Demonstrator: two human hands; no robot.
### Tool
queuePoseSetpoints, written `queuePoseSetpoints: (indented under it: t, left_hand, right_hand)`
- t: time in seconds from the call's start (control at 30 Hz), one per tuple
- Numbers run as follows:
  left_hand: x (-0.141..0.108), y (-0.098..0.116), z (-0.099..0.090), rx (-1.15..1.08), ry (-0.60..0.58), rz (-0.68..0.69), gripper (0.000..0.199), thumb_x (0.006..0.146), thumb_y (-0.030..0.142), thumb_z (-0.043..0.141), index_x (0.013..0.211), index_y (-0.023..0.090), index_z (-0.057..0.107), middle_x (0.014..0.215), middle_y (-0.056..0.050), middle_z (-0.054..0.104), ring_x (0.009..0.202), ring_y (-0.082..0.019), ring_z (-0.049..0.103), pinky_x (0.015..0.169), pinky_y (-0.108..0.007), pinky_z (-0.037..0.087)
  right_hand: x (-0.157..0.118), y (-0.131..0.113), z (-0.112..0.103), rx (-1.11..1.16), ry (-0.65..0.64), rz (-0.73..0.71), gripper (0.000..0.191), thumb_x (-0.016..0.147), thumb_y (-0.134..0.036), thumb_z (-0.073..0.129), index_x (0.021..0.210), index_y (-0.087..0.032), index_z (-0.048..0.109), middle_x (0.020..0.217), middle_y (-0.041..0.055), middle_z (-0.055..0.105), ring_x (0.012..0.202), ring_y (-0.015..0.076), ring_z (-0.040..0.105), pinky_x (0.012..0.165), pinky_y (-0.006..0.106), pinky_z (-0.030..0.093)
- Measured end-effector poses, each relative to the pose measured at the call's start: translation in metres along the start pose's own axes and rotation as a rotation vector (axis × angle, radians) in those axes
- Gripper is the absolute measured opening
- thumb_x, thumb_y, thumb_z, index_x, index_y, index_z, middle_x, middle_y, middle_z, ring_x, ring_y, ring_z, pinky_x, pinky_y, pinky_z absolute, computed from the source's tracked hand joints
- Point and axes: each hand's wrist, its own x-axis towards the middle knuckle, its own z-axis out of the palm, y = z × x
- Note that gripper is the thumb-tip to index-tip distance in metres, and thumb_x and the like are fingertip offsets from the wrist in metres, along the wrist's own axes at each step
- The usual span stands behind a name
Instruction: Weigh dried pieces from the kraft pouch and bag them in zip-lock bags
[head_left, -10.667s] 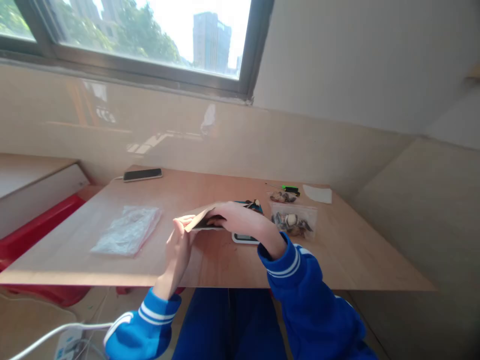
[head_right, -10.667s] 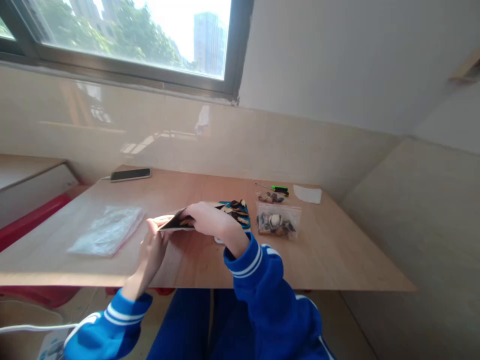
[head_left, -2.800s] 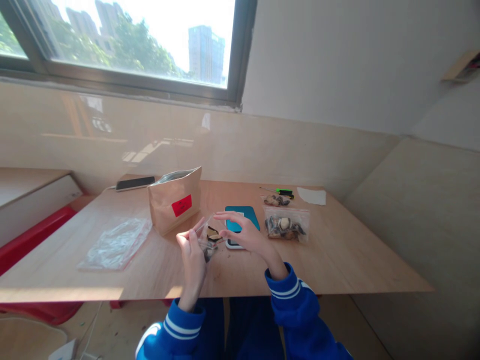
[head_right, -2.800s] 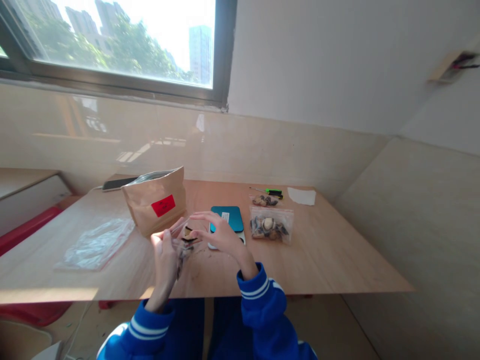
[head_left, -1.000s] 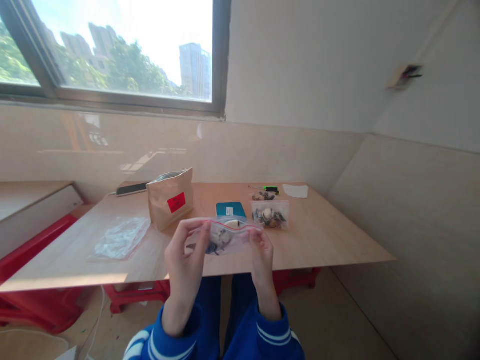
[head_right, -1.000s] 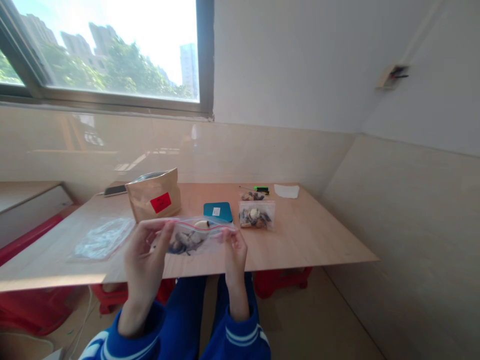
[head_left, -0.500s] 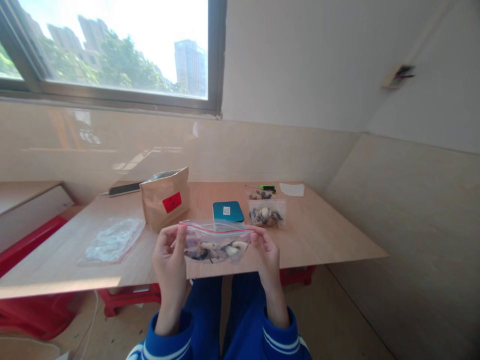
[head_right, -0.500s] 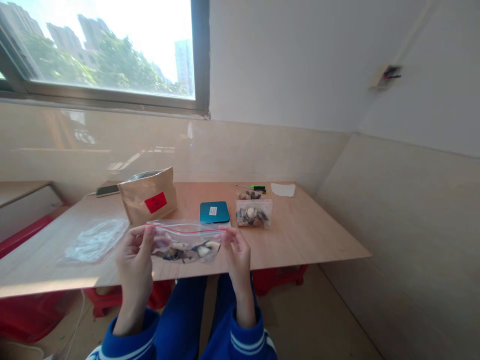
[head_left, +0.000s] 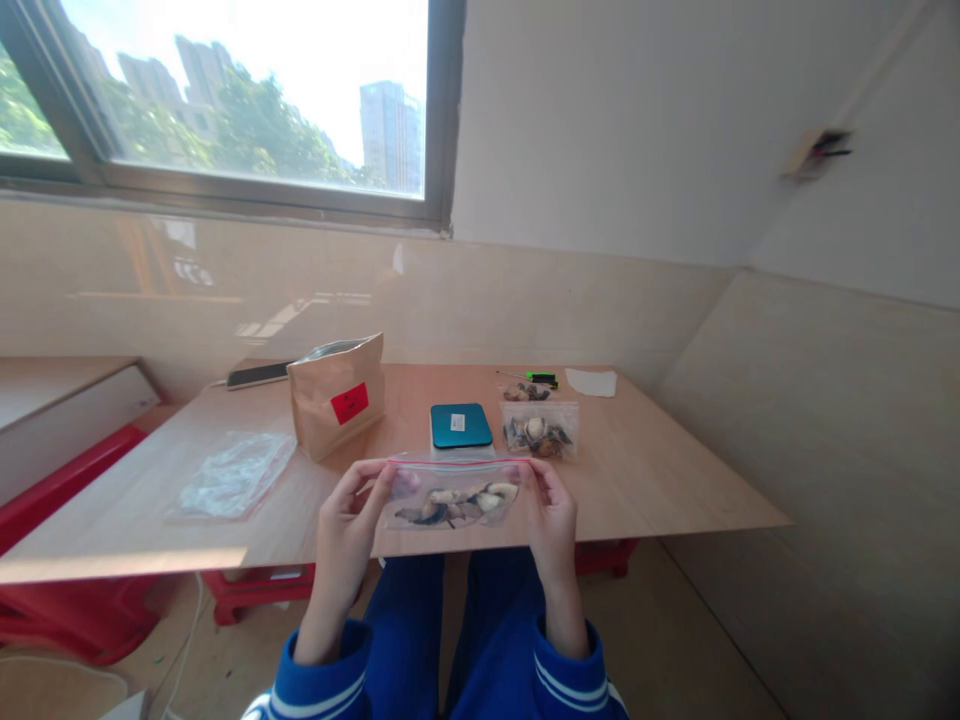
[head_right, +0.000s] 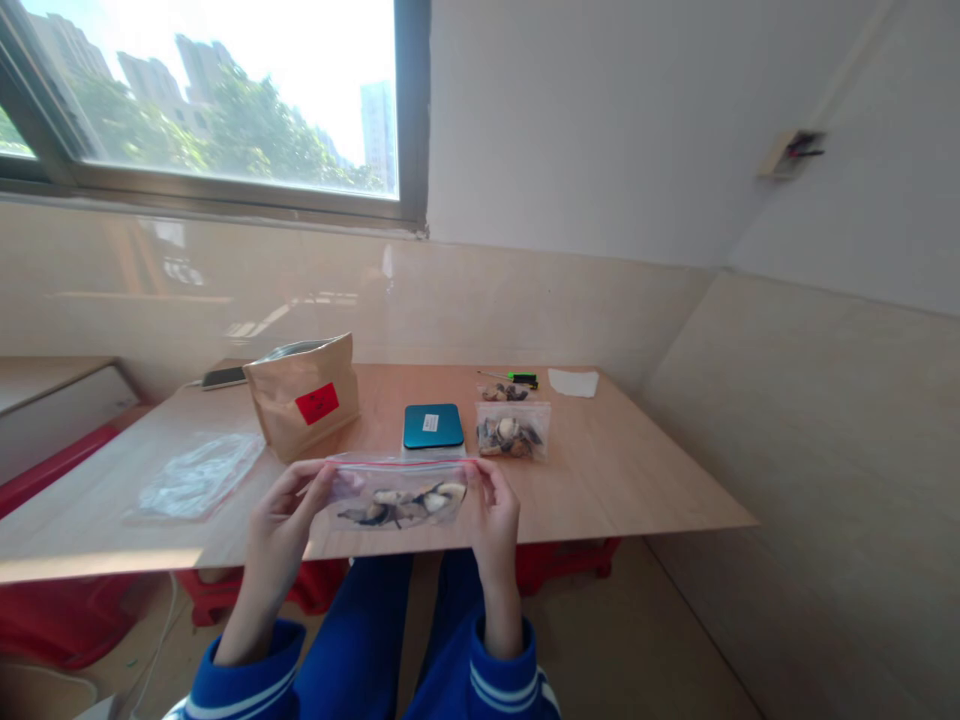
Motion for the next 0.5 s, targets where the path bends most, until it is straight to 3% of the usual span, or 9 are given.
queuePoseSetpoints:
  t: [0.2, 0.5]
  left_hand:
    - [-0.0032, 0.0017, 0.0082, -0.016, 0.135, 0.026, 0.029, 0.079, 0.045, 0.067, 0.083, 0.016, 0.062, 0.070, -0.002, 0.070, 0.066, -0.016, 0.067, 0.061, -0.024, 0.055]
    - [-0.0065, 0.0038, 0.0064, 0.050, 0.212, 0.056, 0.027, 0.078, 0.043, 0.067, 0.082, 0.017, 0.062, 0.066, 0.000, 0.067, 0.061, -0.014, 0.064, 0.057, -0.024, 0.053]
  right_hand:
    - [-0.0011, 0.0028, -0.0060, -0.023, -0.145, -0.074, 0.033, 0.085, -0.050, 0.058, 0.088, -0.019, 0.067, 0.082, 0.0072, 0.076, 0.080, 0.0220, 0.072, 0.074, 0.032, 0.057]
    - [-0.0067, -0.0031, -0.0003, -0.086, -0.027, -0.209, 0.023, 0.086, -0.039, 0.060, 0.080, -0.019, 0.066, 0.076, 0.0042, 0.072, 0.075, 0.0184, 0.068, 0.074, 0.029, 0.054]
